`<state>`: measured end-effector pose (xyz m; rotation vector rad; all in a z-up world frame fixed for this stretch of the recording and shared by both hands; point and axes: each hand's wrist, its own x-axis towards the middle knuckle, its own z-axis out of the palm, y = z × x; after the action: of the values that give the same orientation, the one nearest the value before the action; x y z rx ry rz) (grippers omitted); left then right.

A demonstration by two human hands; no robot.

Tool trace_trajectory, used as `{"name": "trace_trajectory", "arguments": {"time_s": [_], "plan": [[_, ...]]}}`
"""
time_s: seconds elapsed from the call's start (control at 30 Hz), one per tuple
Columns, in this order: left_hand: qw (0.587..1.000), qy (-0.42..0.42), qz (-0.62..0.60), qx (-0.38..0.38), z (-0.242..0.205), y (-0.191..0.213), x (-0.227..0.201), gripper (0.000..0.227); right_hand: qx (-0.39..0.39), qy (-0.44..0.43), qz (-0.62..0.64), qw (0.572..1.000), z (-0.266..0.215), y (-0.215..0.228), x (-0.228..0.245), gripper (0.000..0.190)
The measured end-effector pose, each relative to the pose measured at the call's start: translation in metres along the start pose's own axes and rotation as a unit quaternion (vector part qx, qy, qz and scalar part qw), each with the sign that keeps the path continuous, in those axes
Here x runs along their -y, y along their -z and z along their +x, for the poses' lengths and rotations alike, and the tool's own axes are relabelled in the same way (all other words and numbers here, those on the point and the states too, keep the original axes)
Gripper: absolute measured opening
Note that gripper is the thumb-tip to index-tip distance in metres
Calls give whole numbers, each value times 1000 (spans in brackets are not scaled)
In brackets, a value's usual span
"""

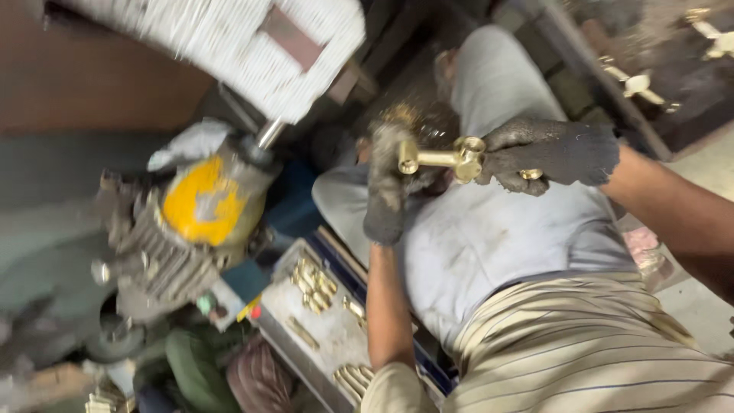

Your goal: The person sits on the floor and uses a bench grinder to smooth and polish brass-colored metal parts. They hold each part with gloved hands, rotating it against the spinning wheel to finish the surface, then place the finished pieces into a tray.

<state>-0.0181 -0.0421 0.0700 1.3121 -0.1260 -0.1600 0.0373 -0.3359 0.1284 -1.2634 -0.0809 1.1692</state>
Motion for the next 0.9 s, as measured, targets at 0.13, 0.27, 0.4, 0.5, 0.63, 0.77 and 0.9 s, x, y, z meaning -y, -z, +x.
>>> {"name": "trace_trajectory", "arguments": {"time_s": [0.13,0.27,0.4,0.5,0.63,0.77,0.9], "plan": [[955,-61,282,-65,-2,-15,-33,42,-52,55,6,997,6,-20,19,31],[953,-90,217,-191,-8,-35,-28,40,-212,129,38,968,14,-44,34,46],[967,-100,162,-169,-4,-52,-22,29,-139,269,-16,953,20,-74,17,68],[945,-79,271,-168,-14,-50,-35,22,-174,277,-57,943,26,-65,6,68],[909,-89,343,-220,-10,-29,-51,27,-90,156,171,969,54,-38,15,50],[975,-31,186,-118,-4,-14,-38,18,-143,338,-211,906,58,-47,15,52],[992,37,66,-101,10,4,-12,22,-156,413,-481,757,69,-37,19,75]]}}
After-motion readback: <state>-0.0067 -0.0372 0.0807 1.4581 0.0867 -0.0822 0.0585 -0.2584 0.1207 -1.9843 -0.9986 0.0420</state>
